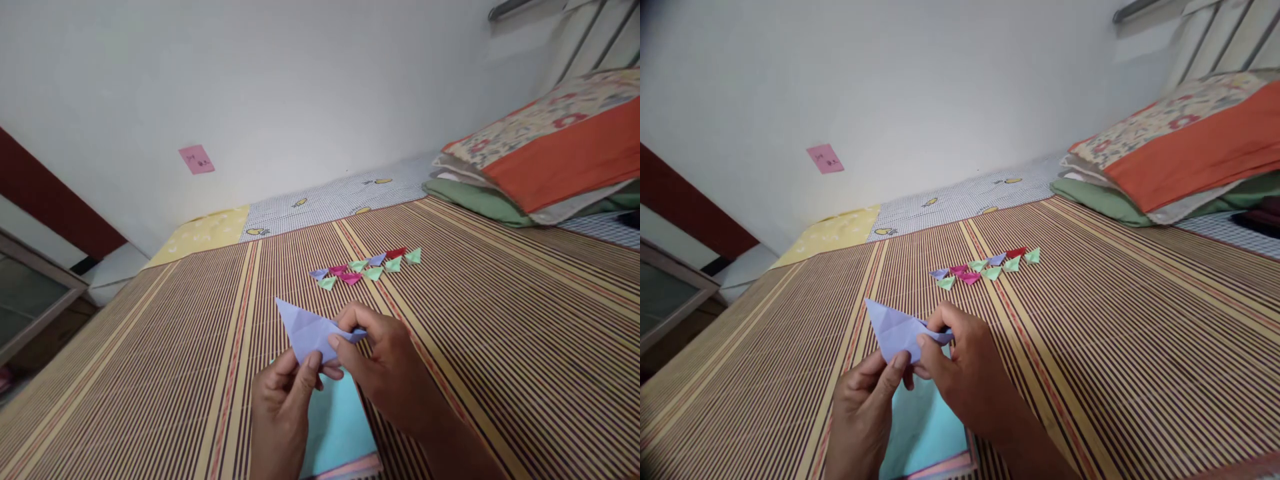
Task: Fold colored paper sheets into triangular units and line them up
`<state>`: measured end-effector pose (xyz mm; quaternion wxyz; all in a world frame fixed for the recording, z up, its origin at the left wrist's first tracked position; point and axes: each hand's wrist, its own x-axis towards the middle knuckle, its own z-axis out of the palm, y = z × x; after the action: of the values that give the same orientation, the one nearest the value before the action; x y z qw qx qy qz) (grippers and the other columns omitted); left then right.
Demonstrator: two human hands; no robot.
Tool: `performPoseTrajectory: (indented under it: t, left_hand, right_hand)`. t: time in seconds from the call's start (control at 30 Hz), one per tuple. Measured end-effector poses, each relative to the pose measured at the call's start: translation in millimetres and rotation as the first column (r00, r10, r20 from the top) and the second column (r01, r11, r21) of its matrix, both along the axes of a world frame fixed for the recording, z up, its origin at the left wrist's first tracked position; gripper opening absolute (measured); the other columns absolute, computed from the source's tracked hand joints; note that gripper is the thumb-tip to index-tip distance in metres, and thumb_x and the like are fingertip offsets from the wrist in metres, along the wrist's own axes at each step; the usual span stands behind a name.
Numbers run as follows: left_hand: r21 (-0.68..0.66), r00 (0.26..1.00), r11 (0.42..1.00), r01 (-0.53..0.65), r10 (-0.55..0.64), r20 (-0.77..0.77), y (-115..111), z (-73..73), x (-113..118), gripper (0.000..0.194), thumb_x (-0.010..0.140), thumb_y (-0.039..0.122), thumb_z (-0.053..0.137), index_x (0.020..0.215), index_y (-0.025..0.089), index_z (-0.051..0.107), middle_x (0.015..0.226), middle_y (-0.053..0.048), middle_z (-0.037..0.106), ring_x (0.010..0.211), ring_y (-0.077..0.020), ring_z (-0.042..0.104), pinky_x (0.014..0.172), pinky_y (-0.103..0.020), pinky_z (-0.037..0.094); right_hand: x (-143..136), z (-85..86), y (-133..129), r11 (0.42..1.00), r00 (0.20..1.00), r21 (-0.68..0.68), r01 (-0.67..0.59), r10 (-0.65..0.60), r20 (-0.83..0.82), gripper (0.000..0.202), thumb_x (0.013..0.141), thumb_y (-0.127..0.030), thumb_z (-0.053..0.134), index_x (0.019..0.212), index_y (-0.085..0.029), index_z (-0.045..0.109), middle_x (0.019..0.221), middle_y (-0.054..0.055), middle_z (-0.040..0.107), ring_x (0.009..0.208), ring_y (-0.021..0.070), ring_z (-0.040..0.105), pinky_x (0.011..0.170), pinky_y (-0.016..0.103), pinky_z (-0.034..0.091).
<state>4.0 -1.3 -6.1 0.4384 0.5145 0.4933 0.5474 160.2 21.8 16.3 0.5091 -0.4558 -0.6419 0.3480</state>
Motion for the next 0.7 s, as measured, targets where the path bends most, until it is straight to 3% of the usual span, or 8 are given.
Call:
performPoseTrajectory:
  t: [0.2, 0.3, 0.4, 0.47, 0.57, 0.63, 0.7]
  left_hand:
    - [-0.044, 0.996, 0.999, -0.002, 0.006, 0.088, 0.7, -2.0, 4.9, 0.027, 0.088, 0.041, 0.074, 0.074, 0.018, 0.080, 0.068, -0.005, 0.075, 0.063, -0.0169, 0.057, 0.062, -0.026, 0.046]
    - [-0.070, 0.994, 0.997, -0.019, 0.027, 0.106, 0.3, -5.3, 7.8, 0.027, 0.088, 0.041, 0.075, 0.076, 0.017, 0.081, 0.073, -0.007, 0.078, 0.066, -0.0182, 0.060, 0.065, -0.027, 0.047]
    - [-0.098, 0.982, 0.990, -0.103, 0.117, 0.146, 0.8, -8.3, 9.9, 0.029, 0.086, 0.044, 0.075, 0.077, 0.017, 0.080, 0.074, -0.008, 0.079, 0.066, -0.0189, 0.061, 0.066, -0.029, 0.047]
    - [-0.094, 0.966, 0.980, -0.178, 0.192, 0.175, 1.5, -8.8, 11.3, 0.030, 0.085, 0.046, 0.076, 0.076, 0.017, 0.079, 0.073, -0.008, 0.078, 0.065, -0.0181, 0.061, 0.067, -0.028, 0.047]
    - [-0.077, 0.945, 0.965, -0.250, 0.260, 0.198, 1.6, -7.0, 12.9, 0.030, 0.084, 0.047, 0.077, 0.077, 0.017, 0.078, 0.072, -0.006, 0.077, 0.067, -0.0171, 0.060, 0.067, -0.027, 0.047]
    - [-0.058, 0.944, 0.963, -0.261, 0.268, 0.192, 0.7, -5.3, 13.5, 0.031, 0.084, 0.047, 0.077, 0.074, 0.017, 0.075, 0.067, -0.003, 0.072, 0.064, -0.0156, 0.057, 0.063, -0.025, 0.045]
    - [-0.043, 0.951, 0.969, -0.242, 0.246, 0.185, -0.6, -4.2, 13.9, 0.032, 0.083, 0.046, 0.078, 0.070, 0.018, 0.072, 0.062, 0.000, 0.065, 0.061, -0.0141, 0.053, 0.059, -0.024, 0.043]
  right_hand:
    - [-0.8, -1.5, 0.7, 1.000, 0.998, -0.004, 0.016, -0.016, -0.061, 0.015, 0.085, -0.018, 0.059, 0.072, -0.022, 0.052, 0.065, -0.004, 0.055, 0.058, 0.0132, 0.053, 0.052, 0.025, 0.041]
    - [0.1, -5.6, 5.2, 0.997, 0.976, -0.010, 0.071, -0.072, -0.205, 0.008, 0.082, -0.016, 0.063, 0.085, -0.021, 0.058, 0.073, -0.002, 0.062, 0.065, 0.0148, 0.061, 0.059, 0.026, 0.049]
    - [3.6, -11.4, 14.4, 0.996, 0.907, -0.039, 0.075, -0.085, -0.413, 0.023, 0.082, -0.022, 0.070, 0.102, -0.021, 0.059, 0.081, 0.000, 0.065, 0.073, 0.0156, 0.064, 0.067, 0.028, 0.052]
    - [3.7, -16.3, 20.5, 0.995, 0.851, -0.099, 0.013, -0.063, -0.522, 0.030, 0.083, -0.033, 0.073, 0.105, -0.020, 0.058, 0.081, -0.001, 0.065, 0.069, 0.0141, 0.062, 0.065, 0.027, 0.051]
    - [-5.8, -23.3, 23.2, 0.963, 0.824, -0.183, -0.197, 0.061, -0.564, 0.030, 0.084, -0.047, 0.072, 0.088, -0.020, 0.059, 0.069, -0.003, 0.060, 0.060, 0.0124, 0.055, 0.058, 0.025, 0.047]
    - [-17.2, -25.2, 19.5, 0.907, 0.792, -0.213, -0.363, 0.180, -0.584, 0.030, 0.079, -0.042, 0.076, 0.078, -0.020, 0.056, 0.066, -0.003, 0.059, 0.059, 0.0125, 0.055, 0.058, 0.026, 0.048]
    - [-26.8, -24.1, 13.7, 0.885, 0.775, -0.178, -0.430, 0.261, -0.576, 0.028, 0.084, -0.039, 0.072, 0.070, -0.020, 0.056, 0.062, -0.003, 0.056, 0.056, 0.0126, 0.054, 0.056, 0.027, 0.048]
